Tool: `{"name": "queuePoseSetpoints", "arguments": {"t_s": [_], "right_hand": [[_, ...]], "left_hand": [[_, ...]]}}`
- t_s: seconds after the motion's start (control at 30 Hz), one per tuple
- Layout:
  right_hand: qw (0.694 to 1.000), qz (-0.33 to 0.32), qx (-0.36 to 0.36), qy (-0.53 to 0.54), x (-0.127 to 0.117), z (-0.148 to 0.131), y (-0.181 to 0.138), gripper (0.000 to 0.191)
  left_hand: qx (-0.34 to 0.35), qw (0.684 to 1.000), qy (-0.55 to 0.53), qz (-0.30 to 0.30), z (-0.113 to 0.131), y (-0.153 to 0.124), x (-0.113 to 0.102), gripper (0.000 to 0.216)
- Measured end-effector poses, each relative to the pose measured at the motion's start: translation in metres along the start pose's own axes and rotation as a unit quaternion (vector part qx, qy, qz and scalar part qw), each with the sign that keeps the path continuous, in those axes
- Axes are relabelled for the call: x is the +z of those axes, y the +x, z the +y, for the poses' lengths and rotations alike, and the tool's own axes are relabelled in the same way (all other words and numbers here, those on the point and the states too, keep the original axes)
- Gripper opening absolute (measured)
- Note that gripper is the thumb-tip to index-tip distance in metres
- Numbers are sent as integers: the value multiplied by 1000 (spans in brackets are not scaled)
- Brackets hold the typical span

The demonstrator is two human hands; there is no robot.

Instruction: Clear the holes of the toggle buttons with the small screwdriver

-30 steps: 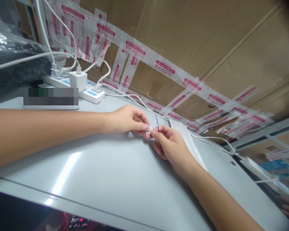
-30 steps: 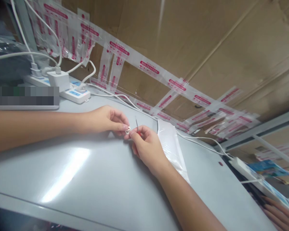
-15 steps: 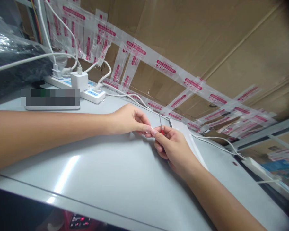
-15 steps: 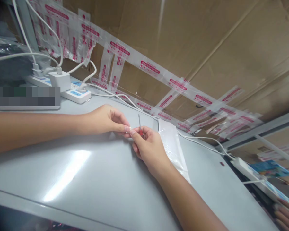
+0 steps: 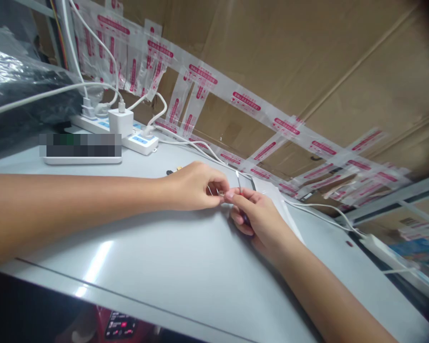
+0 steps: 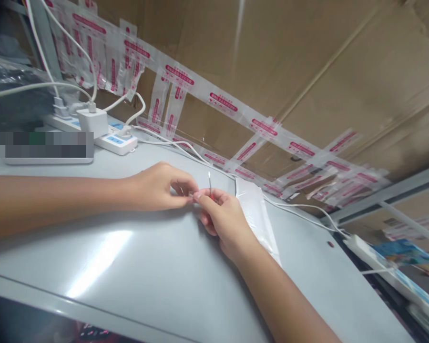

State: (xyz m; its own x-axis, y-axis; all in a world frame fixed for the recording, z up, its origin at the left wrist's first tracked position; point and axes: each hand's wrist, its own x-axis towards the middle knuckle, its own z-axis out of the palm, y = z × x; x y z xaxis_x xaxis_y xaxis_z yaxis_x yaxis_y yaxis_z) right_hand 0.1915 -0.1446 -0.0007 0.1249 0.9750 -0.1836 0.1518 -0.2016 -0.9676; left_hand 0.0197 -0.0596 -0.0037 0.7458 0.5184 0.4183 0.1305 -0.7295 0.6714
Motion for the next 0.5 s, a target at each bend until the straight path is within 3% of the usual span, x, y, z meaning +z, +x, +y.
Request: {"name": "queuePoseSetpoints", "arguments": {"t_s": [0.27,0.5], "right_hand": [[1000,3,4,0,2,-3,-3,25],[1000,-15,6,14,0,-5,-5,28]], "left_hand": [[155,977,146,27,-5,-2,3,21],[175,935,307,20,-8,-3,1,18]]}}
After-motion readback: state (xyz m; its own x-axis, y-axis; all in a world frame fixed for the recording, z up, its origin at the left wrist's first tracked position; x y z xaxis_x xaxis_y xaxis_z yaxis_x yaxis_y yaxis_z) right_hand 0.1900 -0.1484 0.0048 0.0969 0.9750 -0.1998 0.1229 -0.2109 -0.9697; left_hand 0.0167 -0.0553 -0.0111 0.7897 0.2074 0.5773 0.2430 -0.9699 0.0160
